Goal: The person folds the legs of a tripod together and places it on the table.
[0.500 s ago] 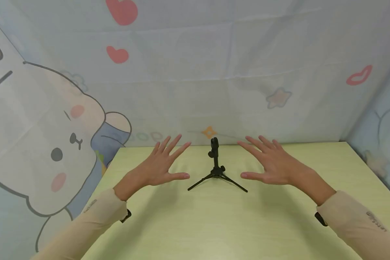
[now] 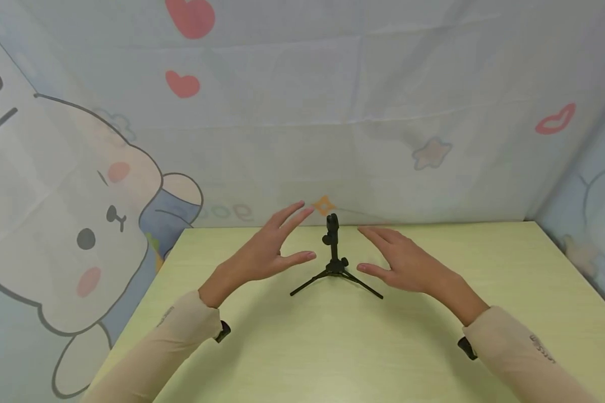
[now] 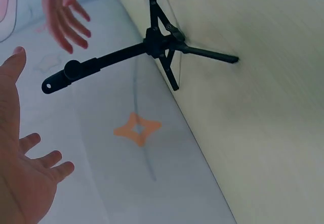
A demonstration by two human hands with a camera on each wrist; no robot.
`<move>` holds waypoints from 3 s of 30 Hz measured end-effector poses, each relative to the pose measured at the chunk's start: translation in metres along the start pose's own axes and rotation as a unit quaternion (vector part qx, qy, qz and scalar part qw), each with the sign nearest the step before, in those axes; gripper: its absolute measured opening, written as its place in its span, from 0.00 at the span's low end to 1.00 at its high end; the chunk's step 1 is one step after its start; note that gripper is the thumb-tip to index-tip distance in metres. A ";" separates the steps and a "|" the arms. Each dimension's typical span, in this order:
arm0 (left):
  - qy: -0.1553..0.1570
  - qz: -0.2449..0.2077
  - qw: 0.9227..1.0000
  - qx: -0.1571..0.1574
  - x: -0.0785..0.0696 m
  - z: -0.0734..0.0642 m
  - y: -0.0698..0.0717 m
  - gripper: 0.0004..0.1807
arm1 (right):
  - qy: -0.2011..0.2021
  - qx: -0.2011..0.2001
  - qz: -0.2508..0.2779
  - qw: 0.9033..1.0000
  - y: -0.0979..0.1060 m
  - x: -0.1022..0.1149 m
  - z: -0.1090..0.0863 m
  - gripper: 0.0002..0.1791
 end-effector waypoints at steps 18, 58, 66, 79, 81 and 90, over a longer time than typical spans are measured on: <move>-0.033 -0.226 0.964 -0.134 0.011 0.033 -0.033 0.33 | -0.005 0.010 0.087 0.996 -0.049 -0.013 -0.001 0.29; -0.023 -0.236 0.960 -0.147 -0.003 0.047 -0.053 0.31 | -0.031 0.045 0.070 0.996 -0.073 0.000 0.015 0.07; 0.002 -0.255 0.958 -0.132 -0.005 0.047 -0.052 0.31 | -0.068 0.042 0.050 0.996 -0.077 -0.001 0.015 0.12; 0.012 -0.257 0.958 -0.127 -0.003 0.047 -0.051 0.31 | -0.093 0.023 0.047 0.994 -0.080 0.000 0.014 0.10; 0.012 -0.257 0.958 -0.127 -0.003 0.048 -0.050 0.31 | -0.092 0.020 0.051 0.994 -0.081 -0.001 0.013 0.10; 0.013 -0.268 0.955 -0.123 -0.005 0.049 -0.048 0.31 | -0.094 0.006 0.071 0.993 -0.083 -0.003 0.012 0.10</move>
Point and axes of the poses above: each hand's wrist, its own z-axis towards the middle knuckle, its own y-axis out of the back of the hand, x = y × z, the point moved 6 cm from there along z, towards the middle knuckle, and after that the axes turned 5 degrees about x, right-handed, at the moved point
